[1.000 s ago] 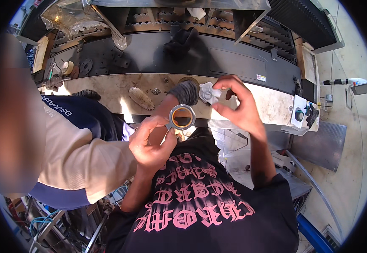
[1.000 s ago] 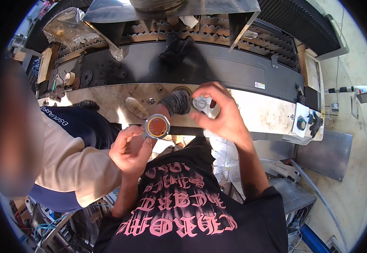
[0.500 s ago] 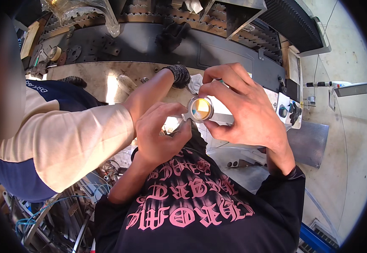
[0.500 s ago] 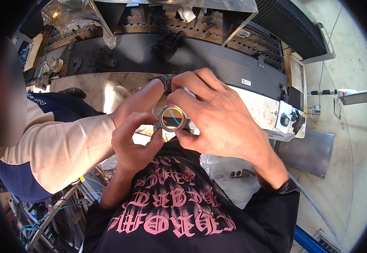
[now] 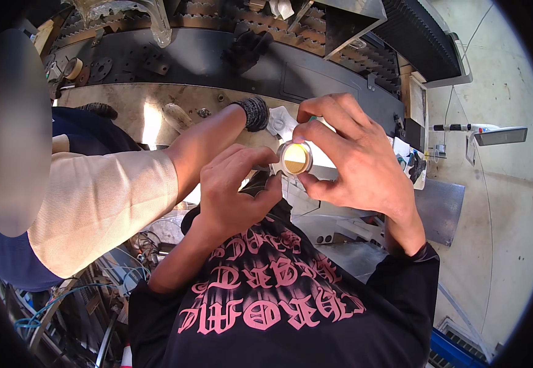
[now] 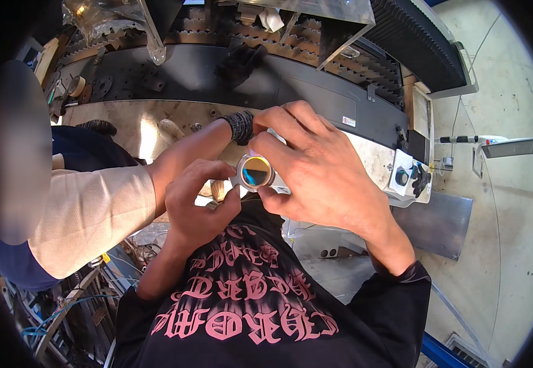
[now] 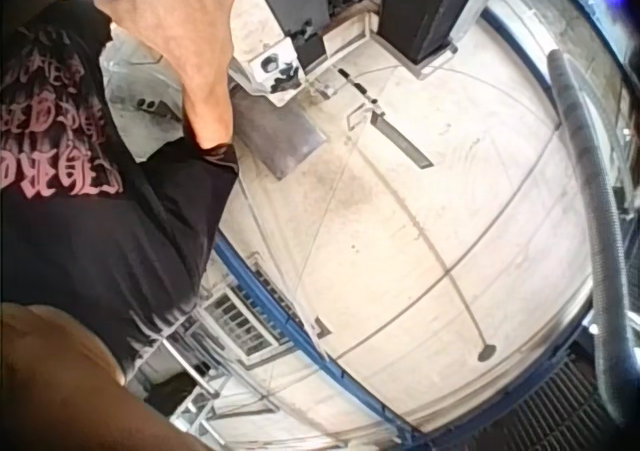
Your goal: Cleaning and inspecting a laser cutting machine's optical lens and its housing components.
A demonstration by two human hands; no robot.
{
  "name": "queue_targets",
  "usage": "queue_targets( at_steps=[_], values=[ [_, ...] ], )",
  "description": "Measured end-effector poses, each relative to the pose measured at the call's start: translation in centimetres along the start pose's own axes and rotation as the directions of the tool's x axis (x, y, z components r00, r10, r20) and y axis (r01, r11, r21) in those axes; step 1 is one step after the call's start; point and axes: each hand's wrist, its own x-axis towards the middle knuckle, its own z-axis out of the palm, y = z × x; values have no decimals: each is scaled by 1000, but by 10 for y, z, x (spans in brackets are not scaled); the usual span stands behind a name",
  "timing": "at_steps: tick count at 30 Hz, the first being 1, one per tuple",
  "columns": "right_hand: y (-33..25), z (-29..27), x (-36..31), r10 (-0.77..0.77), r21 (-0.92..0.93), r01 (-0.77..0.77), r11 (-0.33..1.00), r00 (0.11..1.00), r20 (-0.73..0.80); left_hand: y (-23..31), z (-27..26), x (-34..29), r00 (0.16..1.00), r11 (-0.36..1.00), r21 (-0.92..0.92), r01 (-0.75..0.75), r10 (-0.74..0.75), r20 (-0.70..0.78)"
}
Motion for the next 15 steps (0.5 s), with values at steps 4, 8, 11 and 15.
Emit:
queue_targets(
  at_steps=[4,8,11,15],
  values=[
    [2,1,0,-27,-20,27,999,1000,11,-2,0,0,1000,1000,6,-17,17,3],
    [4,0,-1,-36,-34,37,999,999,36,-2,1,1,999,1000,13,-29,28,23],
    [7,0,-2,-38,-12,38,999,999,12,-2,2,2,999,1000,3,-24,24,22],
    [14,-2,-5,-27,71,26,997,1000,5,1,3,5,999,999,-9,-34,35,19]
  ],
)
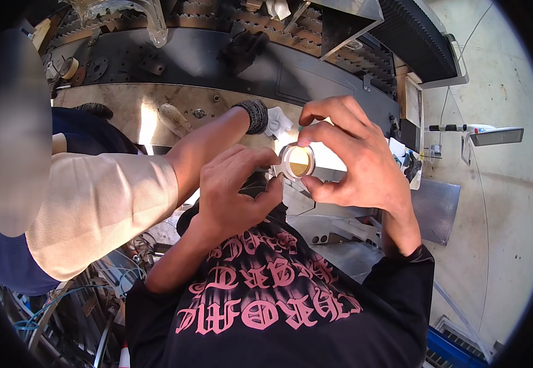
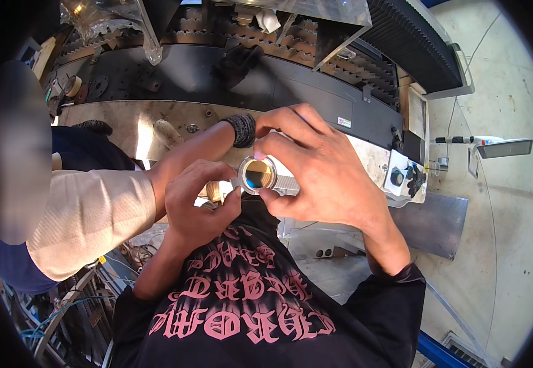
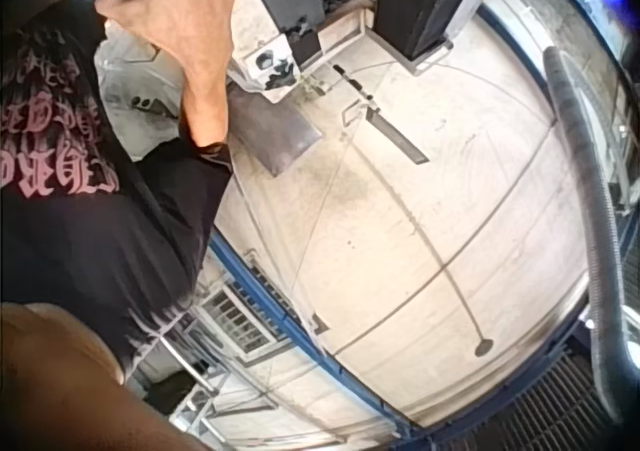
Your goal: Cleaning and inspecting a laser cutting machine's optical lens and its housing components.
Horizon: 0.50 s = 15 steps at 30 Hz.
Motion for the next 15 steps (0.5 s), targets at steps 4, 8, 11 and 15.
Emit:
queue_targets(
  at_steps=[4,8,11,15],
  values=[
    [14,-1,-5,21,239,-10,971,999,-46,2,1,1,1000,999,-27,24,-24,-11],
    [28,9,-13,78,682,15,731,991,-106,7,1,2,997,994,-75,77,-79,-13],
    [35,24,-21,200,972,114,205,967,-155,10,3,3,996,987,-138,87,-91,-23],
    [34,29,-22,175,981,102,-167,982,-72,16,4,8,998,977,-208,42,-51,-35]
  ],
)
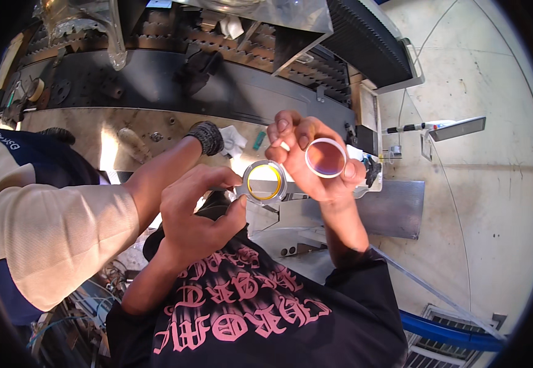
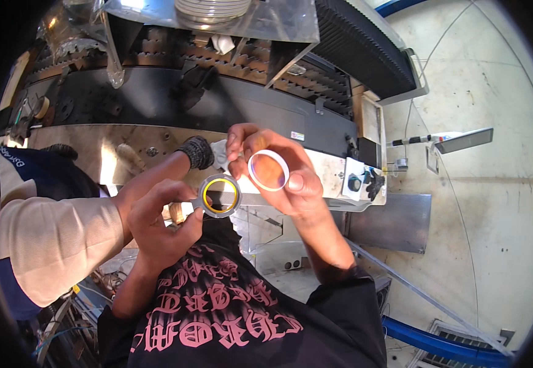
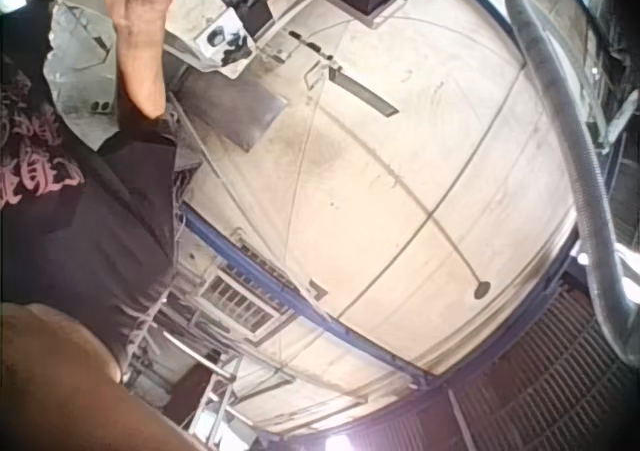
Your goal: Cleaning and inspecting a laser cutting machine's optical lens and its housing components.
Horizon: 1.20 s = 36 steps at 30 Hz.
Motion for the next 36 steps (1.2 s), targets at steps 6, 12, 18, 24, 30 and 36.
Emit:
queue_targets(
  at_steps=[6,12,18,24,30,36],
  values=[
    [17,3,-1,-73,380,68,922,997,-1,6,6,5,999,998,-45,-34,34,-10],
    [17,6,-6,-71,417,75,906,997,-24,7,9,7,996,996,-49,-80,79,-39],
    [18,12,-11,-41,414,59,909,998,-53,7,10,12,993,991,-67,-114,112,-35],
    [28,26,-14,-151,35,159,987,973,-177,7,13,11,992,991,-65,-119,116,-48],
    [43,23,-21,-373,-499,239,833,908,-188,4,14,14,989,989,-38,-141,139,-46],
    [45,21,-20,-451,-638,272,720,883,-133,6,16,13,992,993,-24,-117,116,-41]
  ],
)
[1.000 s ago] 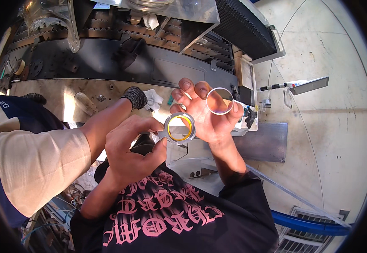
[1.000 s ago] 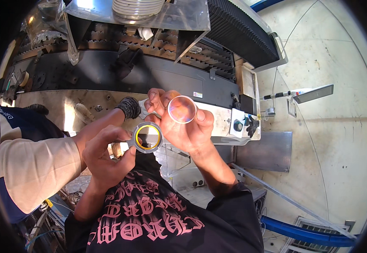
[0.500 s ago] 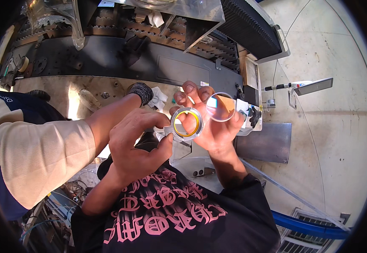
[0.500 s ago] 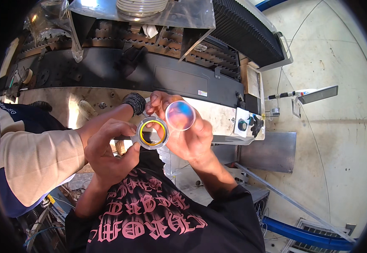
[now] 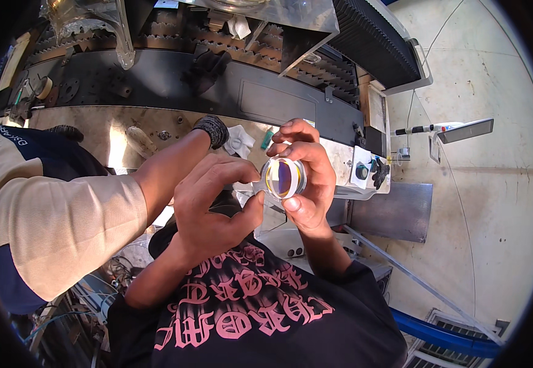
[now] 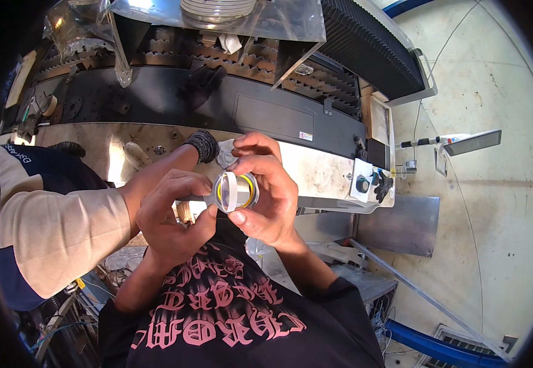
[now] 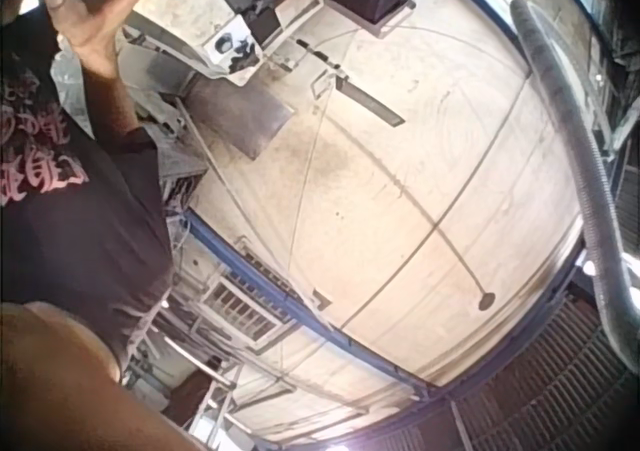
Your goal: Cleaning and inspecting a laser cutting machine's optical lens and its housing components.
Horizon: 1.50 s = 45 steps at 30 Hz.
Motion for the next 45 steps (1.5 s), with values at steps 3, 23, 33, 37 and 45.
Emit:
queue_targets(
  at_steps=[3,23,33,37,45],
  values=[
    [-1,1,-1,-17,3,17,1000,1000,-5,-1,0,-2,1000,1000,-15,7,-7,-1],
    [53,-133,-31,199,-149,-254,956,931,-306,-19,-29,-33,964,964,4,264,-264,34],
    [228,-248,-174,300,-647,-758,78,637,-710,-26,-22,-52,883,877,100,470,-465,-69],
    [248,-255,-190,298,-683,-730,-3,652,-698,-35,-15,-54,896,884,177,432,-443,22],
    [262,-266,-205,272,-703,-711,-1,677,-684,-45,21,-42,860,857,186,480,-502,95]
  ],
)
